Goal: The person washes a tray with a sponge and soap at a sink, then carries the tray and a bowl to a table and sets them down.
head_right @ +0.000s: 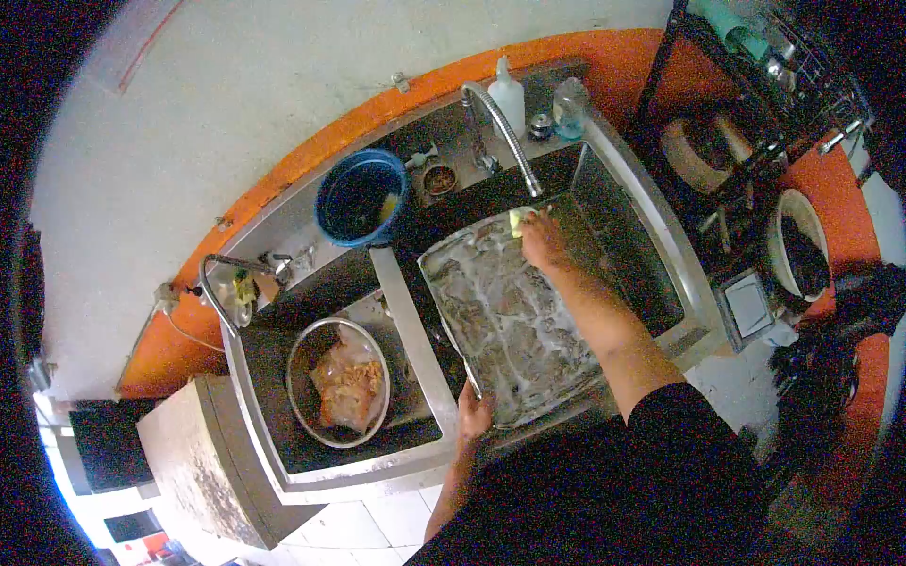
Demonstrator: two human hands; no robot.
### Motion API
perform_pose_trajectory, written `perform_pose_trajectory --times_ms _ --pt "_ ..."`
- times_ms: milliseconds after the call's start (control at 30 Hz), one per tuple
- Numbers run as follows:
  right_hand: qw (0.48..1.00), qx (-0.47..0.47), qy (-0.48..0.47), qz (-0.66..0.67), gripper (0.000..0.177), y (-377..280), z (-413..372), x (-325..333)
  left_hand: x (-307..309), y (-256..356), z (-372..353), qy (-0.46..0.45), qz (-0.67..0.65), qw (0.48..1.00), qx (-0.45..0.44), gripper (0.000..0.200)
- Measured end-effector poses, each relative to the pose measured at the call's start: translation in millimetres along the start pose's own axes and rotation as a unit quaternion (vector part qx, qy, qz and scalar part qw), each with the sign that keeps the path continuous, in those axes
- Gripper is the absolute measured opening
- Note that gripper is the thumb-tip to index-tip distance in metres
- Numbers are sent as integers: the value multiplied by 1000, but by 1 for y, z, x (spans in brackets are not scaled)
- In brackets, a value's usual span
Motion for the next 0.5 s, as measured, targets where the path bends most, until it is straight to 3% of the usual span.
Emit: perform_pose_trajectory --times_ms 33,100,167,233,300,367,433,467,500 --pt "1000 -2 3 -3 23 -4 2 -5 -1 -2 1 -15 4 999 -41 54" --pt "963 -144 117 195 26 -15 9 -19 0 -9 -1 -16 -13 1000 -9 53" --pt "956 -32 85 279 26 -52 9 -26 -1 -11 -1 -14 -28 999 25 53" --pt "946 74 145 281 27 -105 -1 -4 0 -8 2 -9 21 999 -41 52" --pt "947 179 106 247 27 -140 0 -5 1 -8 6 -19 7 999 -50 51" --pt "952 182 69 236 29 -138 7 2 1 -10 -1 -27 -8 999 -47 50" --pt "968 204 25 145 30 -125 12 17 -2 2 -8 13 -18 999 41 50" --pt "973 196 -1 123 30 -112 9 30 2 -9 0 -10 8 999 -42 49" --pt "973 198 0 118 30 -95 9 29 2 -11 3 -12 4 999 -46 49"
Point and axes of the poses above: each hand's wrist, its own z-axis towards the middle knuckle, its own x-axis out of the back of the hand, y = z × x, the point moved 4 cm from there along z, towards the middle knuckle, and after that the axes turned 6 degrees about x, right-handed, at the moved point
